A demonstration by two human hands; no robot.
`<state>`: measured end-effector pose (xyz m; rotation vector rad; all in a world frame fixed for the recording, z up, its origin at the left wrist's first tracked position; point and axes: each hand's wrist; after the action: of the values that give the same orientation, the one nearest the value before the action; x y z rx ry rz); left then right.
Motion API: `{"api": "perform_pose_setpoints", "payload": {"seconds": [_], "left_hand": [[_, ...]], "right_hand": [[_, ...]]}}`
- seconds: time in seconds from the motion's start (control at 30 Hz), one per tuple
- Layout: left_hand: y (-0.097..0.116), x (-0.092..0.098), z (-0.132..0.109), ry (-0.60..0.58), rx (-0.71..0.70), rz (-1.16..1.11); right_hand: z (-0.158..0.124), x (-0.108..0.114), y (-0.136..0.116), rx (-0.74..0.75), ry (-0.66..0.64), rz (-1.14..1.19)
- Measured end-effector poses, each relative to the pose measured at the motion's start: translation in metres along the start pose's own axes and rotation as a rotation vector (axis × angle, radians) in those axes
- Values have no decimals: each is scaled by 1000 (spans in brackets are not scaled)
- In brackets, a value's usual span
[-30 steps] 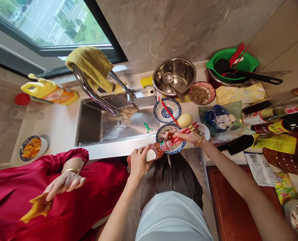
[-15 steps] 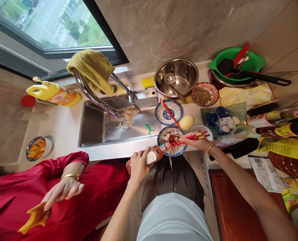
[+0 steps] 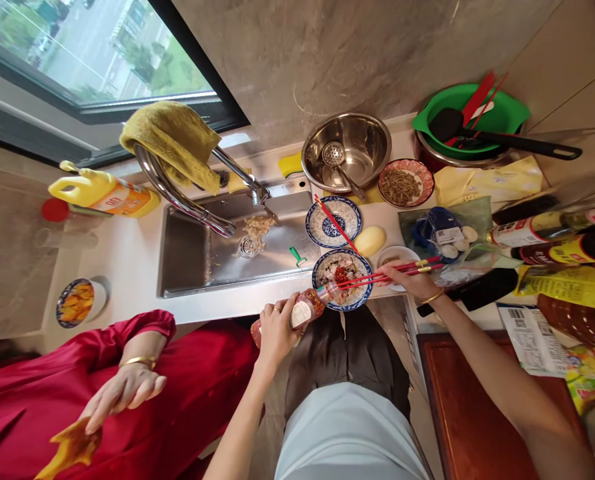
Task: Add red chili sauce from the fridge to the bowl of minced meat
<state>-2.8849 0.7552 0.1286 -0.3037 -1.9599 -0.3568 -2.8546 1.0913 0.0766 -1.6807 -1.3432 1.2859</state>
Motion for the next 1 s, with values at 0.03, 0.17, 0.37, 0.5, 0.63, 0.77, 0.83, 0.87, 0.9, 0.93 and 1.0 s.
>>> {"api": "perform_pose_setpoints", "payload": {"seconds": [0.03,0.17,0.37,0.5,0.63,0.77,0.83,0.87,0.9,0.93,1.0], "left_hand": [[1,0,0,1,-5,-3],[3,2,3,11,-28,-31],[4,4,5,28,-82,-31],[4,5,3,36,-70,-45],[7,6,2,9,-33,-45],[9,3,0,4,-27,-40],[9,0,-1,11,-34,-49],[9,-1,-2,10,-36,-54],[9,-2,-2,8,-34,-58],[9,-3,-2,6,-29,-62],[8,-4,-2,0,-11,-68]], "right_hand": [[5,-5,3,-5,-19,39],[25,-29,15,-65,-109,189],[41,-44,5,-169,-350,151],[43,-41,-8,-144,-433,5],[37,-38,-12,-61,-375,-151],[24,-30,-9,57,-254,-367],[18,-25,-8,100,-229,-436],[15,-22,-8,114,-223,-449],[12,-19,-8,123,-217,-453],[10,-17,-9,130,-207,-452],[6,-13,-11,138,-164,-445]]}}
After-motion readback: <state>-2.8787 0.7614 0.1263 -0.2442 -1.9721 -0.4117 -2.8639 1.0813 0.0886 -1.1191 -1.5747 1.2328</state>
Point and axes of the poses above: each hand's wrist, its own z-axis towards the middle knuckle, its own x-axis out of the back of the hand, y = z × x, and after that the axes turned 6 degrees about -y, right-handed
